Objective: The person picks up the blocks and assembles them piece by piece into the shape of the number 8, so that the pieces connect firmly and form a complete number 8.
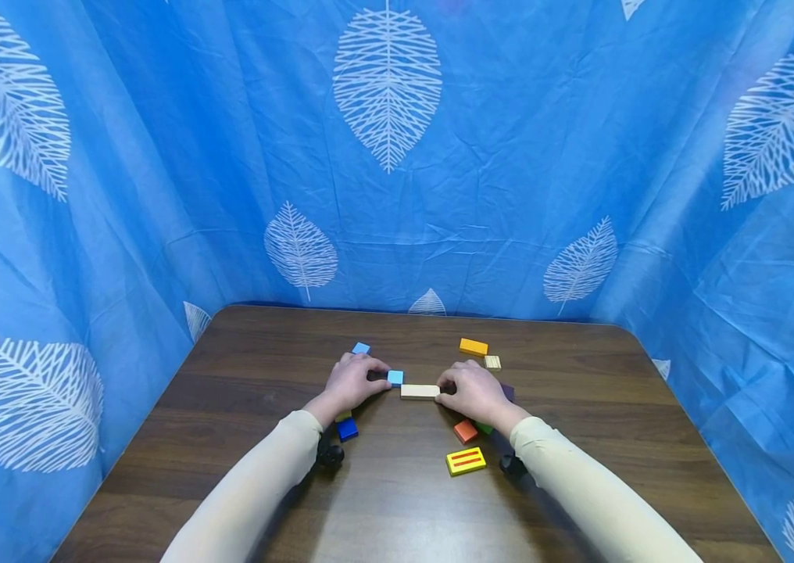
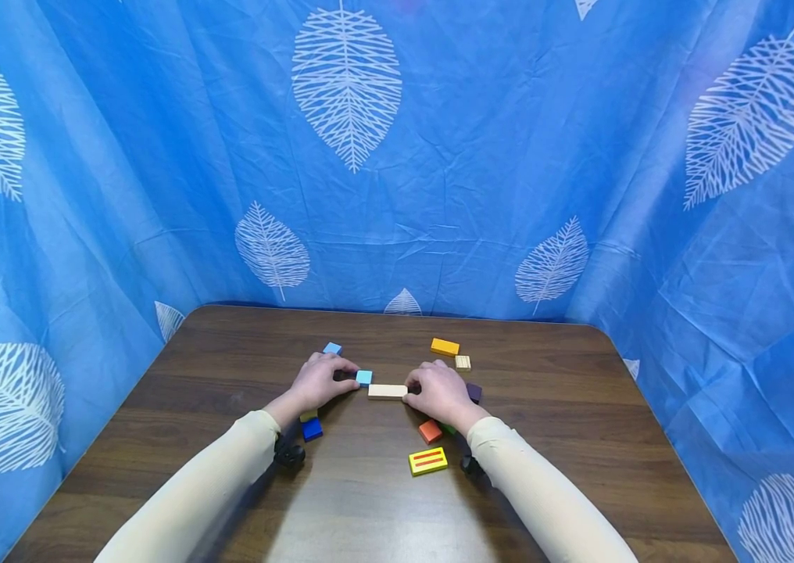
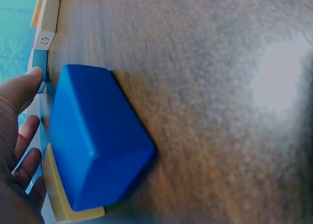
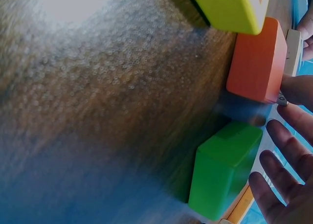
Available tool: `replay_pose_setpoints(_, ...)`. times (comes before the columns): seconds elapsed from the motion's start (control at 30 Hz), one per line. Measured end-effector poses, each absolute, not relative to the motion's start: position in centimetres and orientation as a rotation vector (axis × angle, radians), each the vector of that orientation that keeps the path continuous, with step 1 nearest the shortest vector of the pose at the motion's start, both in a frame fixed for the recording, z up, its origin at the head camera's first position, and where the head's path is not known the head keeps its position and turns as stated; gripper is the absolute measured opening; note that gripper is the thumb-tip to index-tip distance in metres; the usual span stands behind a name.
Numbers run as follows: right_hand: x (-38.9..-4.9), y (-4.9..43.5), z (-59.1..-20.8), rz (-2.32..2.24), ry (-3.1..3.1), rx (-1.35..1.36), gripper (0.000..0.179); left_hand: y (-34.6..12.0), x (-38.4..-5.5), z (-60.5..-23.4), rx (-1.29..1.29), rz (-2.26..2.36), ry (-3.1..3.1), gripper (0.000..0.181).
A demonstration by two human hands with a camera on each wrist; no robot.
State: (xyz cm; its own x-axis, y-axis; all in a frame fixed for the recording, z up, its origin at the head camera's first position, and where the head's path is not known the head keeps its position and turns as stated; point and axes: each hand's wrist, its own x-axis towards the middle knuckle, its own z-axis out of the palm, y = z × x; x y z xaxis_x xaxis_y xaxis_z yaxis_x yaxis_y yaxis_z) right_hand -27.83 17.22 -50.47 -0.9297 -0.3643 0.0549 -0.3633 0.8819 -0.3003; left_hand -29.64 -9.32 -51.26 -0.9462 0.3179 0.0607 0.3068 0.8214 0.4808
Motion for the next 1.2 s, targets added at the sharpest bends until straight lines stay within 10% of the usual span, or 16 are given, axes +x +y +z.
replay_pose_setpoints(1.2,-27.6,17.2,-50.4,-0.521,3.033,-0.565,0.019,-14.2,-28.7,-48.8,0.447,0.996,2.912,0.039)
